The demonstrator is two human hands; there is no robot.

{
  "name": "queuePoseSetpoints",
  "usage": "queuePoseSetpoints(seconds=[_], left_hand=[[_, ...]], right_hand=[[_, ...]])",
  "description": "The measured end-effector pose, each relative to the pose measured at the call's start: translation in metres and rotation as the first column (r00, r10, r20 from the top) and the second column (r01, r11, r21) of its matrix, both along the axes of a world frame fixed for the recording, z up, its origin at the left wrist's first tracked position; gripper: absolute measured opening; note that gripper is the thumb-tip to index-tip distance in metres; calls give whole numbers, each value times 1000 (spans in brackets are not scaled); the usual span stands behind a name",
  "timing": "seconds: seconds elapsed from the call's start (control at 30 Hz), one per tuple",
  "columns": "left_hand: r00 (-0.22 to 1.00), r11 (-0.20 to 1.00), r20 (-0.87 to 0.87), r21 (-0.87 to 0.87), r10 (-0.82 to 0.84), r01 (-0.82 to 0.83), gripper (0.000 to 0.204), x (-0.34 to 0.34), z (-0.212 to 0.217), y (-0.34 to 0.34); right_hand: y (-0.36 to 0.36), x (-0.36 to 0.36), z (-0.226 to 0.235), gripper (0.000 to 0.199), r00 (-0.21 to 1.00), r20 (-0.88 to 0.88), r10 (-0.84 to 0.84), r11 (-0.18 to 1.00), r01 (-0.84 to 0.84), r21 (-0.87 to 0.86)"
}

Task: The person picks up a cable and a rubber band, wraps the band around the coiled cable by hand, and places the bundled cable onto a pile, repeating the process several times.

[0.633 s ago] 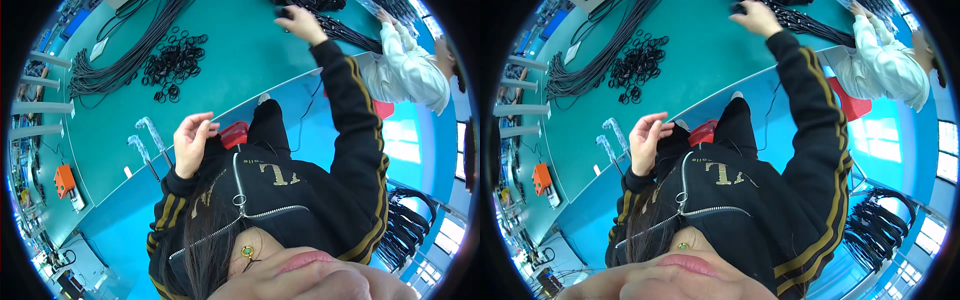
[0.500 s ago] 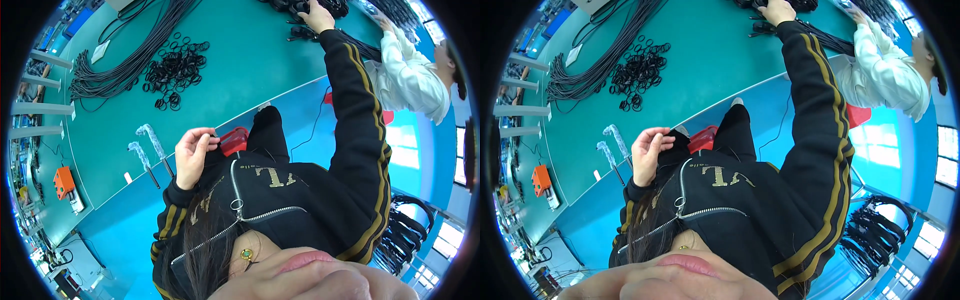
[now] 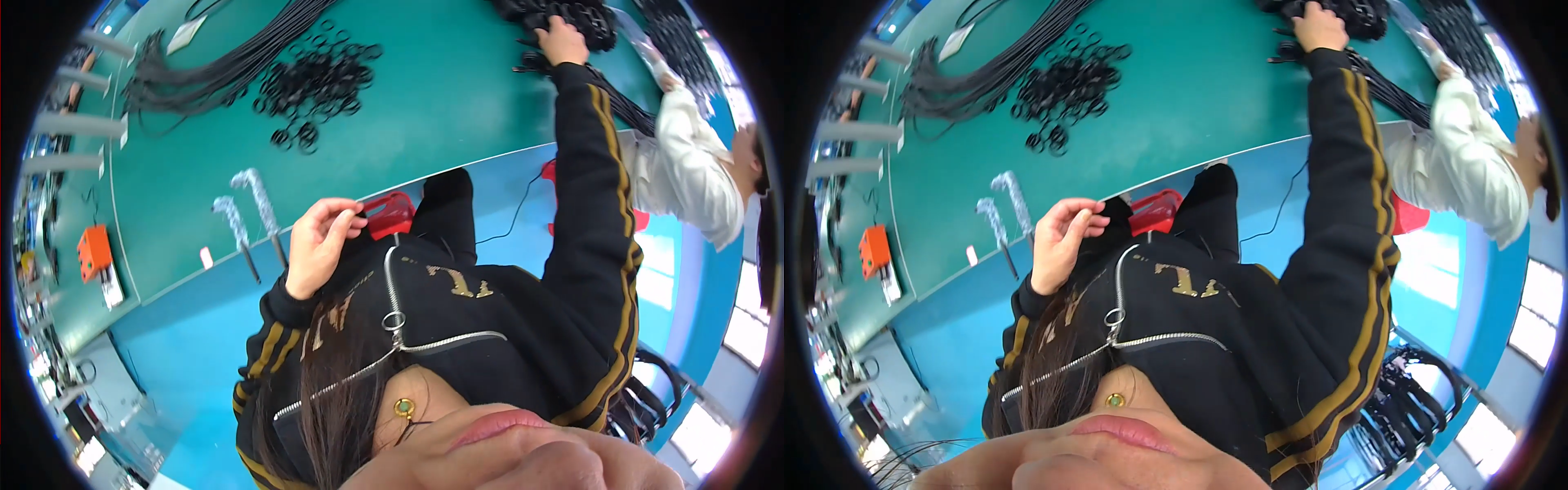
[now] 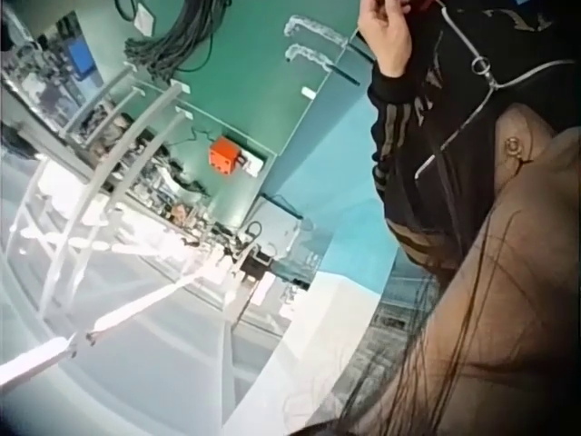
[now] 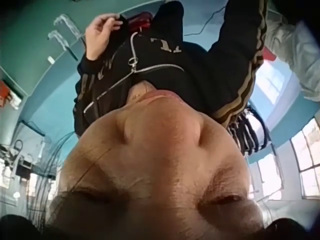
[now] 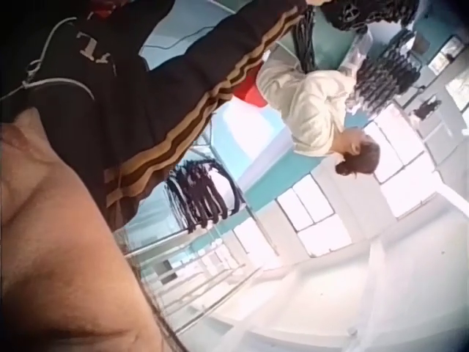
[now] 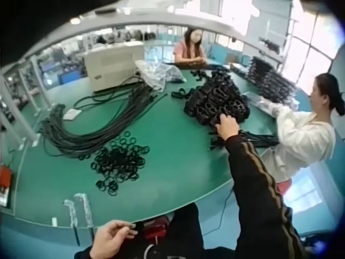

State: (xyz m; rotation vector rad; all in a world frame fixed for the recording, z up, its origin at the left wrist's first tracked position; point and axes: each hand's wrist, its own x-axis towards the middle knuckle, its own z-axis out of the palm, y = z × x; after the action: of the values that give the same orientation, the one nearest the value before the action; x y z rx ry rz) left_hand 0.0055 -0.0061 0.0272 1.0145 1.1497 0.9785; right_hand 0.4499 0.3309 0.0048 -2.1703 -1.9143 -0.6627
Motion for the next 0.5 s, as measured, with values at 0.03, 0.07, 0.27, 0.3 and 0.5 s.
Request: queuePoseSetpoints(seconds=[0.03,0.07,0.27,0.3,0.5], left_hand=[[1000,1000,-19,9,-12,13,18,-2,2,-2],[999,1000,-43,7,-24,24,18,-6,4,-5],[975,977,-172,-179,-144,112,16,-64,-40,-82],[989,969,-141,-247,-41,5,16,-80,-66,-101],[373,850,-891,-393,-259,-350,28,-168,-290,-207]], right_hand=[[-3,-5,6,43,1000,17,12,1000,-12,10],[-6,-13,14,44,999,37,-13,1000,13,14],[-60,-120,47,34,845,-214,490,871,-482,92],[-73,-142,48,29,683,-405,608,770,-632,91],[-120,-229,45,21,411,-552,726,476,-879,-29]])
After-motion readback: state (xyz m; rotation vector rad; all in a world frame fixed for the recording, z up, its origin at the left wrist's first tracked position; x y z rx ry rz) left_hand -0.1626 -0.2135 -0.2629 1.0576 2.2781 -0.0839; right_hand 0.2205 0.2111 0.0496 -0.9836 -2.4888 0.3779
